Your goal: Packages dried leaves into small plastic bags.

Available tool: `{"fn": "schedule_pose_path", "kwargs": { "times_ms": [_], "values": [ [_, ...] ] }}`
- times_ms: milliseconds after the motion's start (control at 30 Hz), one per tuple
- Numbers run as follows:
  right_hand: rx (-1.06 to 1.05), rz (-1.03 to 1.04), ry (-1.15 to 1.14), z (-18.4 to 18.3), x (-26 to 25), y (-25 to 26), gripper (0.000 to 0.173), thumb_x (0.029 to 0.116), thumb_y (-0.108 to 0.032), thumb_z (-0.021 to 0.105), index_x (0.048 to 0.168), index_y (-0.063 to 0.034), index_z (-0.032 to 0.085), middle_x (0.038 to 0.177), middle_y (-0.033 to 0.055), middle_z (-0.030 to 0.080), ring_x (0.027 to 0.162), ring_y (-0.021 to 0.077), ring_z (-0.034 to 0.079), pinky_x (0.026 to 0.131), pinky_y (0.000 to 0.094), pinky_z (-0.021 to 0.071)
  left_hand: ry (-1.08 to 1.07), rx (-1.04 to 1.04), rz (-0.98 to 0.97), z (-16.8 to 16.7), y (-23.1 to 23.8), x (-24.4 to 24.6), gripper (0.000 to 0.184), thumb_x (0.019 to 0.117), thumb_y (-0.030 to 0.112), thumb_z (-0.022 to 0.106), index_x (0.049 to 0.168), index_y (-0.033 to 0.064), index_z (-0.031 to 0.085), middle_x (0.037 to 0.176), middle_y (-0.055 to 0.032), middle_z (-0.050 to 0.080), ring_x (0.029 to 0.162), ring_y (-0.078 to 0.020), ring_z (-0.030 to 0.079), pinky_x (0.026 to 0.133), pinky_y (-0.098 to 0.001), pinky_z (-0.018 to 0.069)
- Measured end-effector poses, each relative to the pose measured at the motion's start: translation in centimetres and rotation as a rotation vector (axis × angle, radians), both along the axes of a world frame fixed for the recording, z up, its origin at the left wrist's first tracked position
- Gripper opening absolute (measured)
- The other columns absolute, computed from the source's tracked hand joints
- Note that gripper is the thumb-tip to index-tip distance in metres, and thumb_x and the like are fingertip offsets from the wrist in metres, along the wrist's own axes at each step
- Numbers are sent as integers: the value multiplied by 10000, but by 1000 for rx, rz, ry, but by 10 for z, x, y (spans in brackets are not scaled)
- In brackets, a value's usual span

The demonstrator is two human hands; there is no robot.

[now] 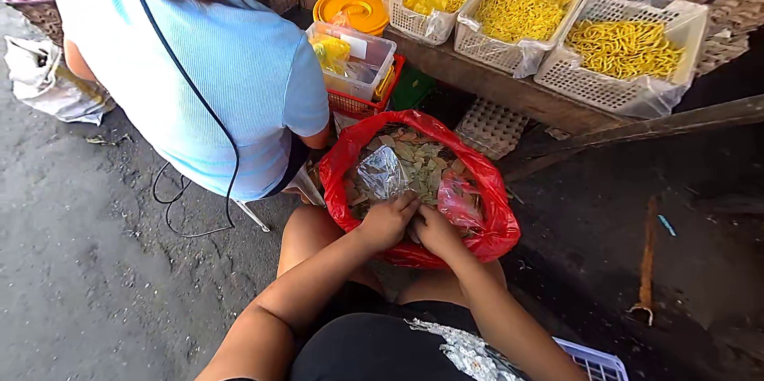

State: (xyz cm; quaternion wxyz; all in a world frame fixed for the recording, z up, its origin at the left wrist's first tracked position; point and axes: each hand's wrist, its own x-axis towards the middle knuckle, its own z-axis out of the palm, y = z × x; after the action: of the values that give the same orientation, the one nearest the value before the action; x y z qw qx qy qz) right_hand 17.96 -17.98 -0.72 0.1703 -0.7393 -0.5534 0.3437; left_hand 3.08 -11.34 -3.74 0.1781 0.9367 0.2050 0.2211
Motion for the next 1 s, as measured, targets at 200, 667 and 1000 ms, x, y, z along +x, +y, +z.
{"fn": "schedule_pose_path", "kwargs": {
  "times_ms": [200, 667, 1000],
  "values": [
    [135, -211, 263, -4, 4, -1, 304, 1016, -74, 580, 1292, 23, 665, 1258, 195, 691, 1207, 246, 646, 1080, 435, 476, -8, 95, 14, -2, -2, -1, 449, 944, -44, 541, 1389, -27, 598, 1436, -200, 596, 1111, -358, 709, 877, -488, 588],
    [179, -460, 814, -9, -38, -14, 482, 1060, -1, 386, 1541, 25, 370, 1566, 178, 434, 1393, 167, 483, 1144, 318, 413, 24, -83, 139, -6, -20, 1, 510, 931, -49, 540, 1440, -33, 549, 1511, -201, 525, 1233, -358, 649, 972, -468, 557],
    [324, -524, 432, -15, -25, -15, 392, 946, 23, 650, 1333, 62, 608, 1340, 224, 624, 1229, 254, 607, 1062, 422, 477, 21, -254, 113, 6, -21, -3, 521, 959, -29, 560, 1476, -34, 500, 1548, -217, 474, 1336, -371, 570, 1055, -501, 502]
  ]
}}
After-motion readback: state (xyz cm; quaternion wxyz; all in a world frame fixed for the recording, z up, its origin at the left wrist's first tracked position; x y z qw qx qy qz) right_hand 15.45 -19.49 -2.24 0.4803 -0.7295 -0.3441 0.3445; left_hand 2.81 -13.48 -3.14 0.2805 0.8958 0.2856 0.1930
